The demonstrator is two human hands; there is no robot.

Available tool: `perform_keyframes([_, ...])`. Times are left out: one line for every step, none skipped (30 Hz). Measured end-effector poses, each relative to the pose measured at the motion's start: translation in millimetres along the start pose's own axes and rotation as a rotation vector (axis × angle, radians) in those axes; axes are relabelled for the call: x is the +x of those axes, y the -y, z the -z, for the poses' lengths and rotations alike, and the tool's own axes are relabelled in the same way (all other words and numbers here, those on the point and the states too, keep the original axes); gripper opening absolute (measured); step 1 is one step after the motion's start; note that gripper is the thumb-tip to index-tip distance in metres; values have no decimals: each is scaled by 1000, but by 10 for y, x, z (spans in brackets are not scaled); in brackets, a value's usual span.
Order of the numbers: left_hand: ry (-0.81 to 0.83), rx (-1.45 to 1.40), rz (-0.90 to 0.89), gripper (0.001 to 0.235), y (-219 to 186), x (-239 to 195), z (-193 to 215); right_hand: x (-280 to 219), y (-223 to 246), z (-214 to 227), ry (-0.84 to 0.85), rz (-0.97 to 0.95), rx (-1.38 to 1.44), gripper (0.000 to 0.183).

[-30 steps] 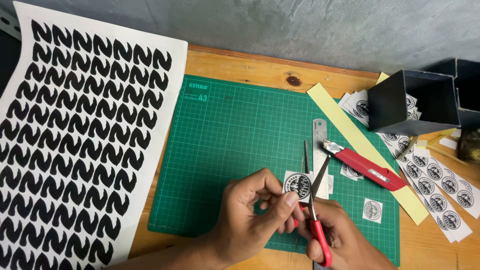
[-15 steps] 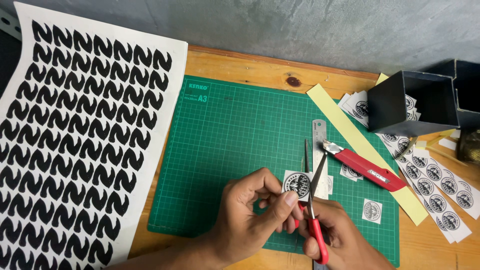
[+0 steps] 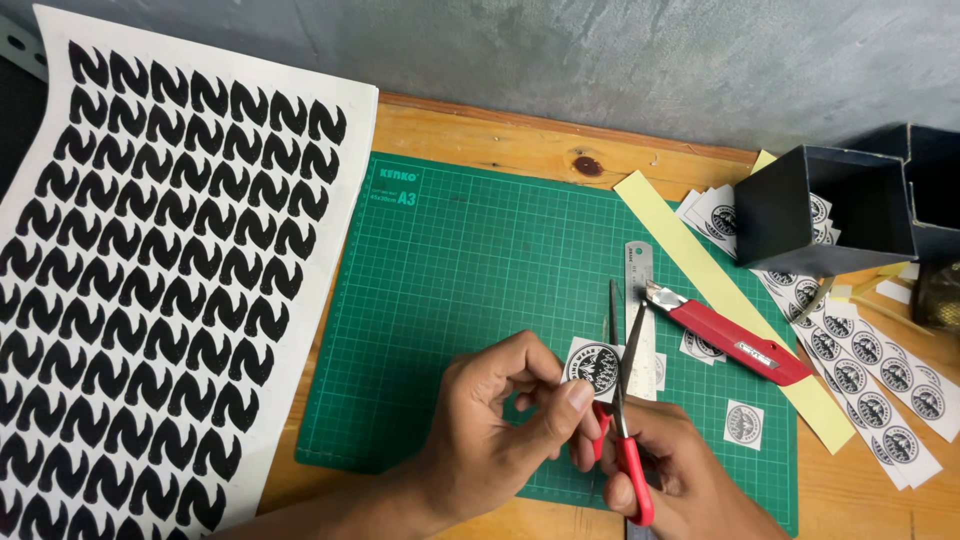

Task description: The person uses scissors to trim the edges of a small circular sticker. They then use a ruler and a utility knife to cut a strip of stickers into individual pieces on a green cutting mat. The cut stickers are placed into a small black box.

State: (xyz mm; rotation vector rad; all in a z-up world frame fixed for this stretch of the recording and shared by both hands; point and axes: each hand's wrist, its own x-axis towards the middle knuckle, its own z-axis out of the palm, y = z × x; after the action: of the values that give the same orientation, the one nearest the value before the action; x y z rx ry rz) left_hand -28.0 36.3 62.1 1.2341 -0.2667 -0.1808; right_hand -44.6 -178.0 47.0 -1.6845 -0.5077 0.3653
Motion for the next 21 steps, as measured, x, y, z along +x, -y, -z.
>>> perform_keyframes([0, 0, -1, 31, -3, 2, 2, -5, -10, 3, 1, 0, 0, 72])
perform_keyframes([-3, 12, -1, 31, -7, 5, 3, -11, -20, 6, 0, -1, -10, 71])
perform_keyframes([-5, 25, -2, 31, -10, 7, 5, -17, -30, 10, 0, -2, -20, 70])
perform_keyframes([-5, 25, -2, 31, -24, 13, 9, -8, -10, 8, 0, -2, -20, 70])
perform_keyframes([-2, 47, 1, 31, -39, 18, 12, 1, 10, 7, -4, -10, -29, 73])
perform_keyframes([2, 69, 4, 32, -53, 25, 17, 10, 29, 5, -9, -17, -38, 76])
perform_keyframes([2, 69, 4, 32, -58, 29, 21, 11, 34, 6, -9, -17, -38, 76])
perform_keyframes([1, 81, 2, 32, -63, 34, 25, 13, 40, 7, -10, -18, -41, 75])
perform_keyframes([0, 93, 0, 32, -68, 38, 30, 14, 45, 7, -10, -20, -45, 75])
perform_keyframes([0, 93, 0, 32, -49, 39, 40, 4, 27, 7, -10, -19, -45, 75])
perform_keyframes([-13, 131, -19, 31, -30, 40, 50, -7, 8, 8, -14, -16, -38, 73])
perform_keyframes([-26, 169, -37, 31, -12, 39, 60, -18, -11, 7, -16, -12, -30, 71])
perform_keyframes([-26, 169, -37, 31, -2, 38, 66, -22, -16, 11, -16, -12, -30, 71])
perform_keyframes([-27, 163, -33, 30, 7, 39, 73, -25, -20, 16, -9, -18, -37, 69])
perform_keyframes([-28, 157, -28, 29, 16, 39, 79, -29, -25, 21, -3, -24, -44, 68])
perform_keyframes([-29, 157, -28, 29, 18, 44, 83, -25, -23, 22, -3, -24, -44, 68])
perform_keyframes([-33, 177, -39, 29, 19, 49, 87, -22, -20, 23, 0, -19, -50, 68])
perform_keyframes([-37, 196, -49, 29, 20, 53, 91, -18, -18, 23, 3, -13, -55, 68])
perform_keyframes([-38, 196, -49, 29, 11, 57, 94, -20, -15, 25, 3, -13, -54, 68])
perform_keyframes([-36, 200, -36, 30, 1, 62, 97, -21, -11, 26, 7, -21, -54, 68])
perform_keyframes([-33, 203, -23, 31, -10, 68, 100, -22, -8, 27, 11, -28, -53, 67])
